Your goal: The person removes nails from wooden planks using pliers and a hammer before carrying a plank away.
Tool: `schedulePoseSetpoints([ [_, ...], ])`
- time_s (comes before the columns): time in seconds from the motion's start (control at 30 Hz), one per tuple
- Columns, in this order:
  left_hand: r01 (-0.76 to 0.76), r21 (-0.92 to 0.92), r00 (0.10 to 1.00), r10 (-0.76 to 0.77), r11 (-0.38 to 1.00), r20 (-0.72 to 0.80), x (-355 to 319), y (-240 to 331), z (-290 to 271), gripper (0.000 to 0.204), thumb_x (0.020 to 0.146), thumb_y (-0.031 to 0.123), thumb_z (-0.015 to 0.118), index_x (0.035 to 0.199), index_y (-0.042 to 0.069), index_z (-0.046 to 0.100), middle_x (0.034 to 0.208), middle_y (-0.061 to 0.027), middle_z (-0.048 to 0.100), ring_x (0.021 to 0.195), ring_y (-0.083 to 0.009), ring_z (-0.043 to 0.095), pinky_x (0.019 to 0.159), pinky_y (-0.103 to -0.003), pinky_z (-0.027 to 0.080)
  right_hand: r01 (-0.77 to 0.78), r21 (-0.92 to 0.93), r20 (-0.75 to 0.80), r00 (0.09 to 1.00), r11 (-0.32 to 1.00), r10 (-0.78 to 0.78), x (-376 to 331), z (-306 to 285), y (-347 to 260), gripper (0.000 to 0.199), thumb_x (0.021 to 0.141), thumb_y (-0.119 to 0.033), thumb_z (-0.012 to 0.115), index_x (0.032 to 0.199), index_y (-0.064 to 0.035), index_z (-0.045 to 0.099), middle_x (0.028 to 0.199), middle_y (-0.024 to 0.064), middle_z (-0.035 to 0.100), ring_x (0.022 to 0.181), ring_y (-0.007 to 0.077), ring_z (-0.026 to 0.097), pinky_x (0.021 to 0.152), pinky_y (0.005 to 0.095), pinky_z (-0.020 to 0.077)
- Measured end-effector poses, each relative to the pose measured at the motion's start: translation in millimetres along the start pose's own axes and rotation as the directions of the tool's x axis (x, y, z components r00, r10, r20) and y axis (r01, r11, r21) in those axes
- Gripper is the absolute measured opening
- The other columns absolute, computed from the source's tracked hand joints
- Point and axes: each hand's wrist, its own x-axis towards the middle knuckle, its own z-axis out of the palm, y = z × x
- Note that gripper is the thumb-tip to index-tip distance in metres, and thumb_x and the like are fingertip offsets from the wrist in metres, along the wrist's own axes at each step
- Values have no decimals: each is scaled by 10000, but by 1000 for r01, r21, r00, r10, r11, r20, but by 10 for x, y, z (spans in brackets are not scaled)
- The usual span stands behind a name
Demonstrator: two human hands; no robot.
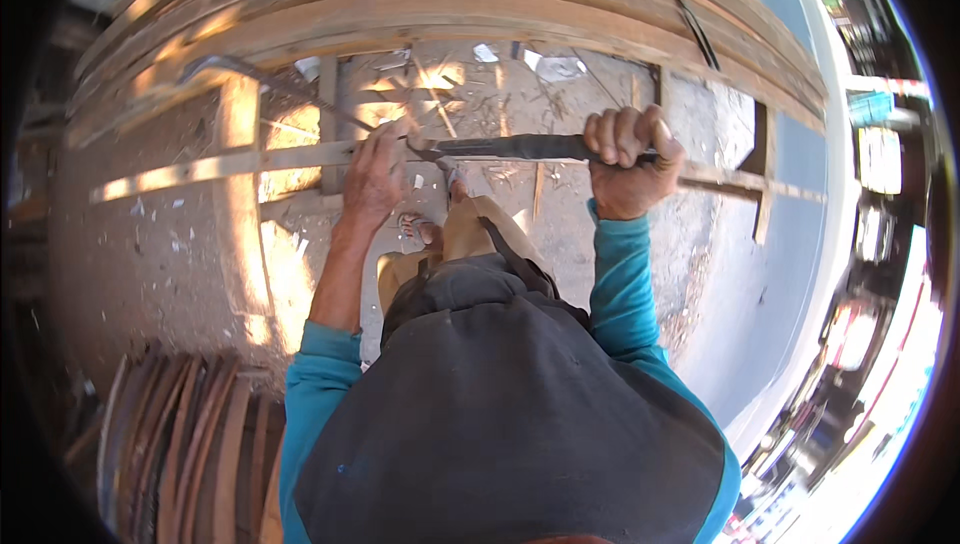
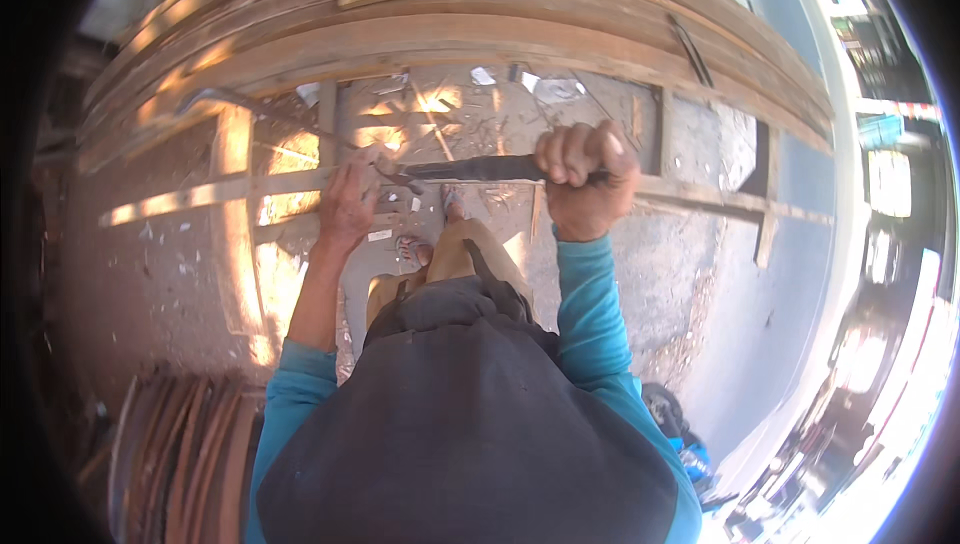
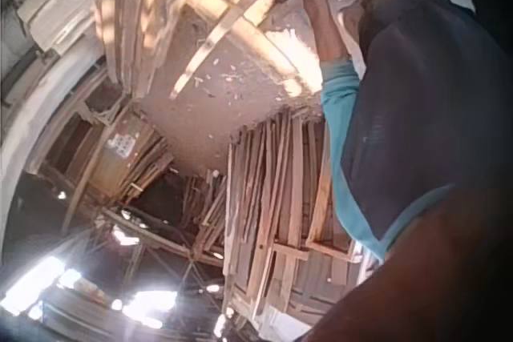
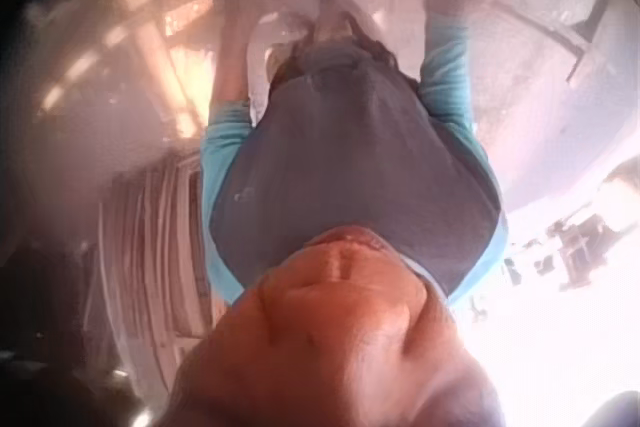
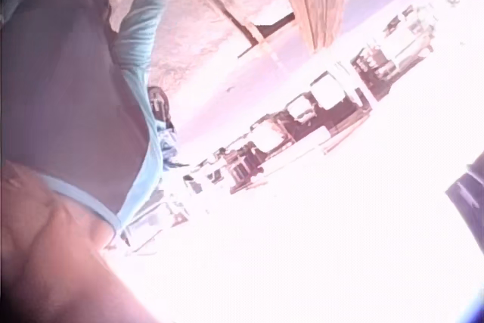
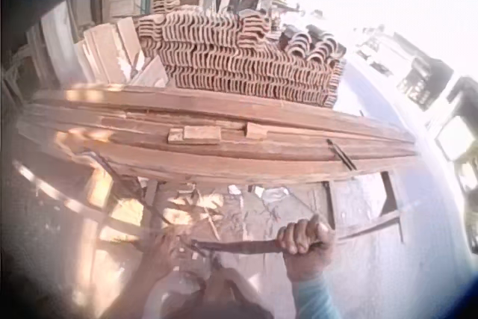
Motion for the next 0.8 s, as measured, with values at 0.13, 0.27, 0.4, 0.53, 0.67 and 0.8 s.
schedulePoseSetpoints([
  [0.13, -163, 33, 980, 158, 986, 122, 252, 266, -38, 487, 835, 22, 673, 1309, 45, 562, 1329, -158, 563, 1178, -389, 570, 1003, -455, 484, -48, -198, -19, 999, 979, 45, -256, 101, -234, 358, 934, -170, 525, 637, -86, 343, 535, 64, 397, 497, 173, 401, 517, 322, 379],
  [0.27, -213, -51, 949, 219, 976, 225, 464, 689, 74, 518, 853, 13, 658, 1356, 42, 538, 1358, -173, 548, 1230, -391, 550, 1035, -453, 464, -172, -621, -87, 985, 764, 151, -553, 46, -361, 344, 943, -186, 611, 680, -25, 460, 580, -2, 402, 578, 86, 373, 527, 297, 326],
  [0.4, -9, -199, 964, 61, 980, 258, 554, 937, 355, 649, 912, 100, 628, 1520, 85, 401, 1455, -221, 495, 1296, -400, 519, 1082, -455, 417, -174, -807, -58, 974, 564, 218, -662, -277, -535, 360, 961, -220, 625, 688, -26, 491, 617, -17, 402, 618, 72, 352, 530, 304, 309],
  [0.53, 74, -204, 986, -41, 976, 162, 628, 1128, 677, 712, 938, 180, 607, 1575, 91, 303, 1521, -245, 436, 1341, -396, 491, 1114, -451, 382, -271, -732, -189, 962, 624, 197, -878, -905, -885, 377, 981, -225, 601, 669, -48, 485, 593, -5, 458, 540, 84, 436, 494, 284, 345],
  [0.67, 236, -96, 923, -192, 967, 333, 727, 1287, 790, 753, 958, 275, 629, 1583, 84, 254, 1494, -279, 450, 1347, -397, 492, 1114, -426, 395, -301, -583, -353, 930, 755, 98, -850, -1183, -1428, 386, 979, -215, 592, 659, -72, 430, 567, -3, 406, 504, 94, 397, 480, 289, 335],
  [0.8, 273, -121, 913, -218, 954, 344, 687, 1125, 1015, 666, 952, 354, 638, 1498, 35, 430, 1392, -262, 563, 1269, -361, 553, 1077, -421, 413, -97, -516, -363, 925, 851, -115, -795, -1386, -2017, 389, 980, -212, 567, 653, -85, 398, 549, 3, 396, 488, 103, 384, 472, 285, 340],
])
